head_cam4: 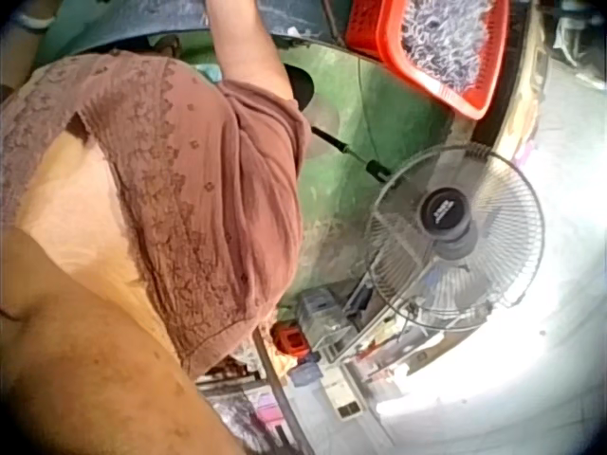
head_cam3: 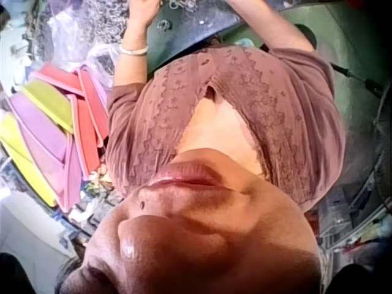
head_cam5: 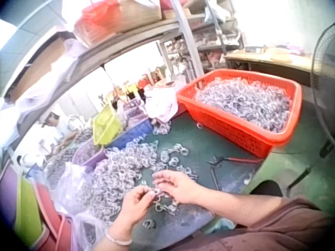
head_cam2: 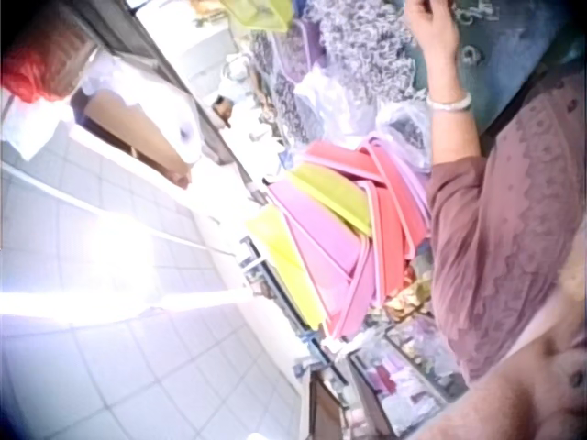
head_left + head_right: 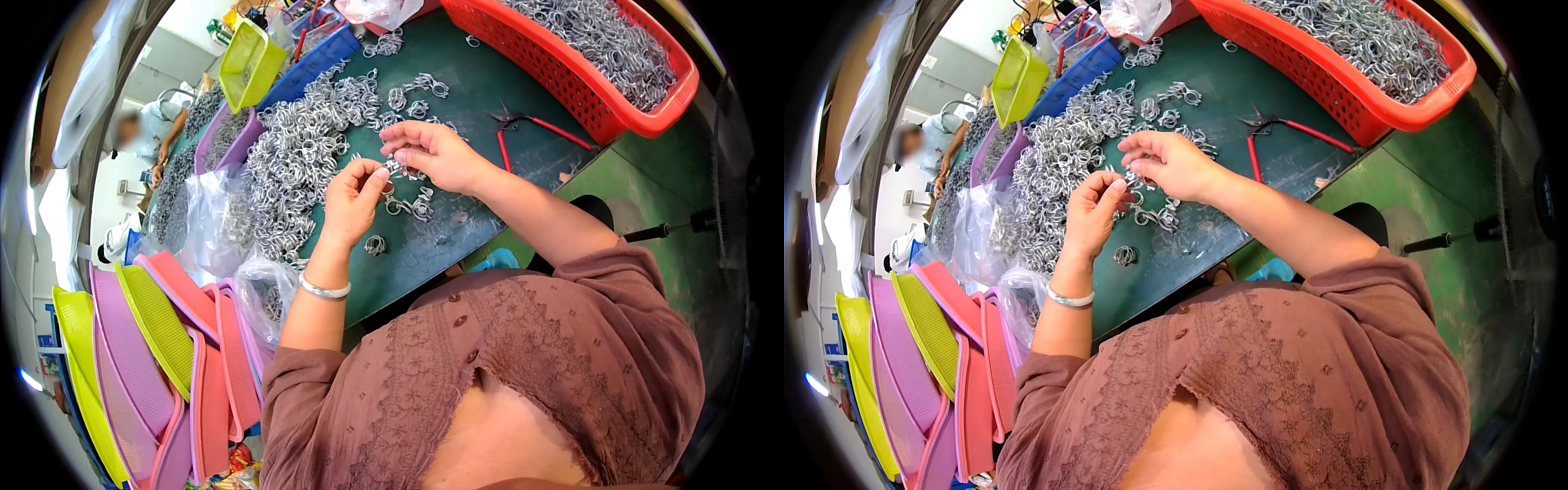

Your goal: The person picks up metal hooks from a pile, fits two hooks together by hand, and uses pliers to crimp the connection.

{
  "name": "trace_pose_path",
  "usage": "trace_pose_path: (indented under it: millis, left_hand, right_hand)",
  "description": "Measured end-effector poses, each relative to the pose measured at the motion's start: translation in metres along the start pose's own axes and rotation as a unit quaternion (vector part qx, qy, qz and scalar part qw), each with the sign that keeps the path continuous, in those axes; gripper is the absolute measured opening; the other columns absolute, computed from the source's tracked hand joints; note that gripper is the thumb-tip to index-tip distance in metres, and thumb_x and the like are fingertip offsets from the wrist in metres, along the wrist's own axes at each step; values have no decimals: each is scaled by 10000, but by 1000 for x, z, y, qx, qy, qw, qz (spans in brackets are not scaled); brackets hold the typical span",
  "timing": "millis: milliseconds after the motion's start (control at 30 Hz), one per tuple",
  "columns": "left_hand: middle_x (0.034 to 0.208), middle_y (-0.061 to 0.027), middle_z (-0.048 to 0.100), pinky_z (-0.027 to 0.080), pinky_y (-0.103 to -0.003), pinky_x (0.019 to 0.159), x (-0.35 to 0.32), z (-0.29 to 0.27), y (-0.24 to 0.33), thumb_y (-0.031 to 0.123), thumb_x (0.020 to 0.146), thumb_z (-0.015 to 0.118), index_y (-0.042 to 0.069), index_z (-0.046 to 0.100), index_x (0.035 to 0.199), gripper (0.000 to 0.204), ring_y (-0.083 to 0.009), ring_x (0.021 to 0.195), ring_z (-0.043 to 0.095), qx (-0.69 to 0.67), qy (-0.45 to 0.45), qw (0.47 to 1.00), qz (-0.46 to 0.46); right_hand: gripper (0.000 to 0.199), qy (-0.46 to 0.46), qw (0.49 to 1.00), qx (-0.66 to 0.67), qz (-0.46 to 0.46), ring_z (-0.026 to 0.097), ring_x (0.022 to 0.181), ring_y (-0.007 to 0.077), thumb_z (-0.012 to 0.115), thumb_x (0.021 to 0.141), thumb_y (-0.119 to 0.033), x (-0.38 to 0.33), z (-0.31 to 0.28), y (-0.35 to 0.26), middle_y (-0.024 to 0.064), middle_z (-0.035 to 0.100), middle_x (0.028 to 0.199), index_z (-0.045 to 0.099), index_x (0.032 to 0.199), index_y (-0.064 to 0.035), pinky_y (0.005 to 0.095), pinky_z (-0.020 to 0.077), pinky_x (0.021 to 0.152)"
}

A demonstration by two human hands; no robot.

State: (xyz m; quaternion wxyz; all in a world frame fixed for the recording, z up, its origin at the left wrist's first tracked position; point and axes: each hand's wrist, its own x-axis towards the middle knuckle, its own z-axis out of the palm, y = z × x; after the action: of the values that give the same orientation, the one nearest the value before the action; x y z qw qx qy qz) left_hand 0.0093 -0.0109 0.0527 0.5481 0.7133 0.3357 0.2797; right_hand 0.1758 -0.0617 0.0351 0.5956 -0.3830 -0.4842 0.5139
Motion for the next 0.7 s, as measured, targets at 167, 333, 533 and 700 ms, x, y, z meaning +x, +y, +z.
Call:
trace_pose_path:
  millis: [167,333,533,700]
  left_hand:
    - [783,-6,567,447,-217,591,1,2,7,116,841,563,54,540,869,71,-99,702,564,-94,-34,994,-41]
    - [842,-35,581,485,-255,633,0,-2,-1,113,849,553,67,516,850,59,-139,765,587,-257,-26,963,-78]
    - [848,-60,600,496,-277,670,1,-4,-6,93,845,548,57,518,835,48,-170,791,606,-282,-23,957,-59]
    - [799,-64,606,488,-265,657,0,-4,-4,79,832,558,53,528,817,43,-165,738,603,-322,-7,945,-59]
  right_hand:
    - [320,-15,1000,-3,-12,517,843,80,498,847,-33,4,-3,6,47,552,963,453,1162,-1,224,433,711]
    - [328,-35,999,-13,1,514,838,79,500,841,-18,1,-9,2,49,565,945,449,1164,3,221,427,705]
    - [341,-41,997,-49,-38,520,770,74,525,824,-4,1,-9,-2,44,594,863,453,1157,12,218,419,683]
    - [325,-32,998,-46,-23,527,747,76,546,819,-15,1,-10,-3,31,602,817,470,1133,21,228,426,676]
